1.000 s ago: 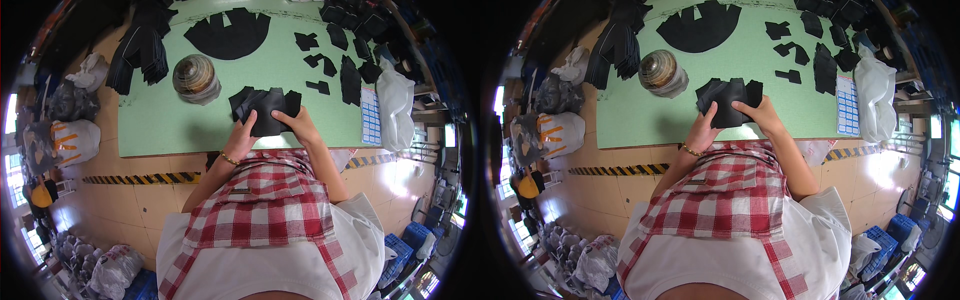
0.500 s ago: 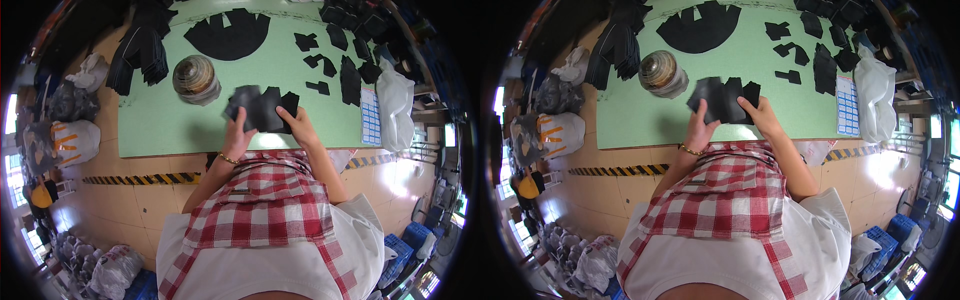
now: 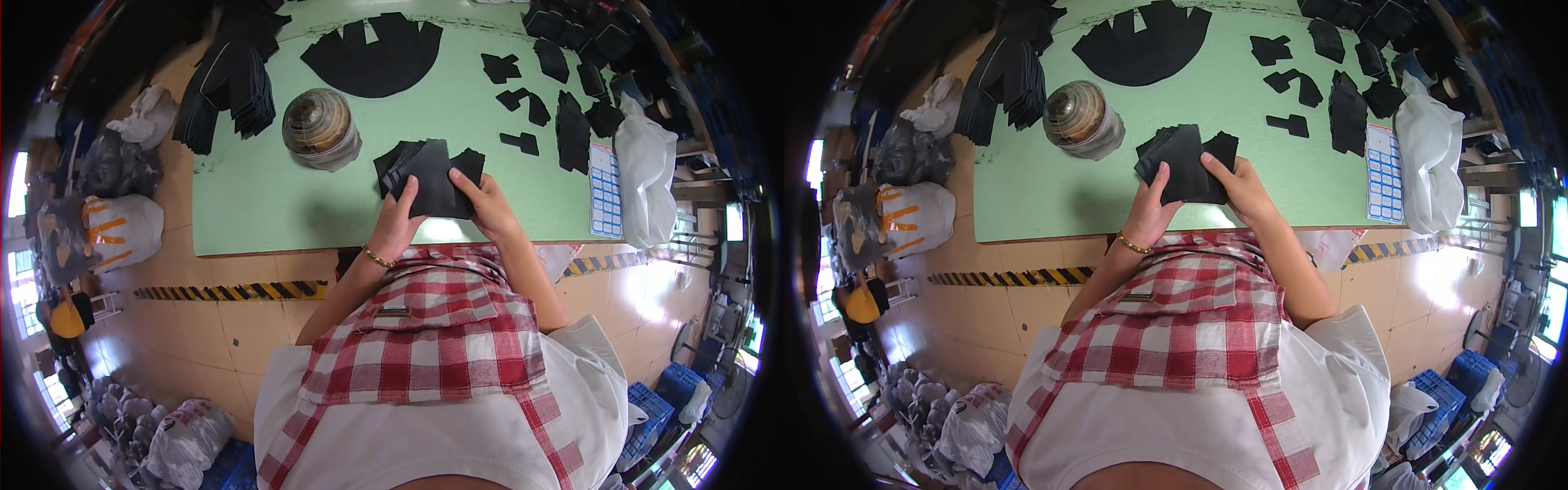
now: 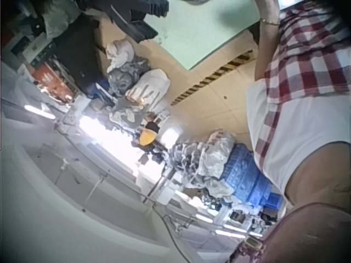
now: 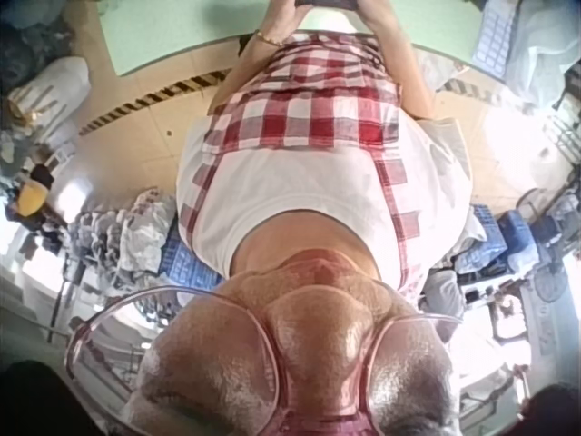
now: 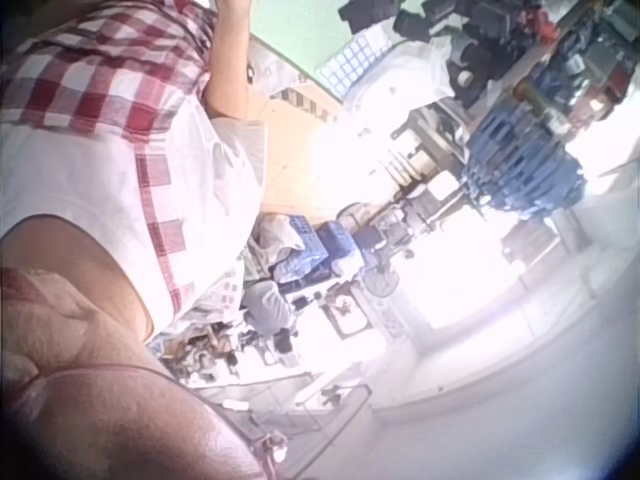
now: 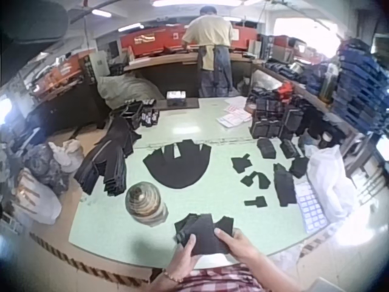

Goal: The person handles small shoe pieces by hand, then takes curved shoe components and shapes each piece over a rounded mold on the workbench.

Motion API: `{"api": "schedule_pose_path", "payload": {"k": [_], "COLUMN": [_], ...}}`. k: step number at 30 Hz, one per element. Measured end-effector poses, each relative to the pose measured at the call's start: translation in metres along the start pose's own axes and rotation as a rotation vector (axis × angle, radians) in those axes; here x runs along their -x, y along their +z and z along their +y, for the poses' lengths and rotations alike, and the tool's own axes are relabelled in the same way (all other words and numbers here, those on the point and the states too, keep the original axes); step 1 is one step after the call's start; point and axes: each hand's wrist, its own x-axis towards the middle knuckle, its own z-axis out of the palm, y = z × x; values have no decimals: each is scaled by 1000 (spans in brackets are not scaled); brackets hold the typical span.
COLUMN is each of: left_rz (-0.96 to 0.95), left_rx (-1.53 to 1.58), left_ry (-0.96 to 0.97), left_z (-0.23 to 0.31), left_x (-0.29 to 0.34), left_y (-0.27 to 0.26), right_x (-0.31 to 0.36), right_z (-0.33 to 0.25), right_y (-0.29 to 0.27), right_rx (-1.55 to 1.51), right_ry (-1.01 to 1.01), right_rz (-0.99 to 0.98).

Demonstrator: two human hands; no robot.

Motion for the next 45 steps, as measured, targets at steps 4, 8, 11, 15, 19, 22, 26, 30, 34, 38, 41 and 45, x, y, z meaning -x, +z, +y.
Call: {"api": "schedule_pose_path", "payload": {"k": [4, 8, 11, 15, 19, 22, 26, 30, 34, 38, 41, 45], "left_rz": [-200, -139, -160, -104, -112, -174, -178, -187, -305, -265, -485, -535], "left_rx": [-623, 30, 49, 74, 136, -25, -183, -180, -617, -261, -475, -721], "left_ry": [488, 135, 102, -17, -107, -62, -32, -15, 270, -206, -255, -180], "left_z": [7, 21, 22, 15, 15, 15, 6, -11, -18, 1, -9, -2], "left_x": [-8, -9, -5, -2, 1, 5, 7, 3, 0, 7, 2, 3], "left_y": [-19, -18, -14, -4, 1, 5, 10, 8, -14, 19, 18, 13], "right_x": [-4, -4, -7, -10, -14, -11, -3, 2, 0, -13, -47, -59], "right_z": [-6, -11, -9, -8, 0, 2, 4, 13, 19, 21, 8, -85], "right_y": [-9, -16, -17, -11, -14, -9, 10, 27, 10, -27, -97, -214], "right_rx": [-85, -280, -317, -333, -276, -128, 96, 125, 387, 563, 725, 472], "right_ry": [5, 38, 29, 46, 37, -4, -137, -190, -192, -314, -572, -500], "right_rz": [-52, -35, 43, 39, -23, -34, 26, 105, -17, -57, 680, 843]}}
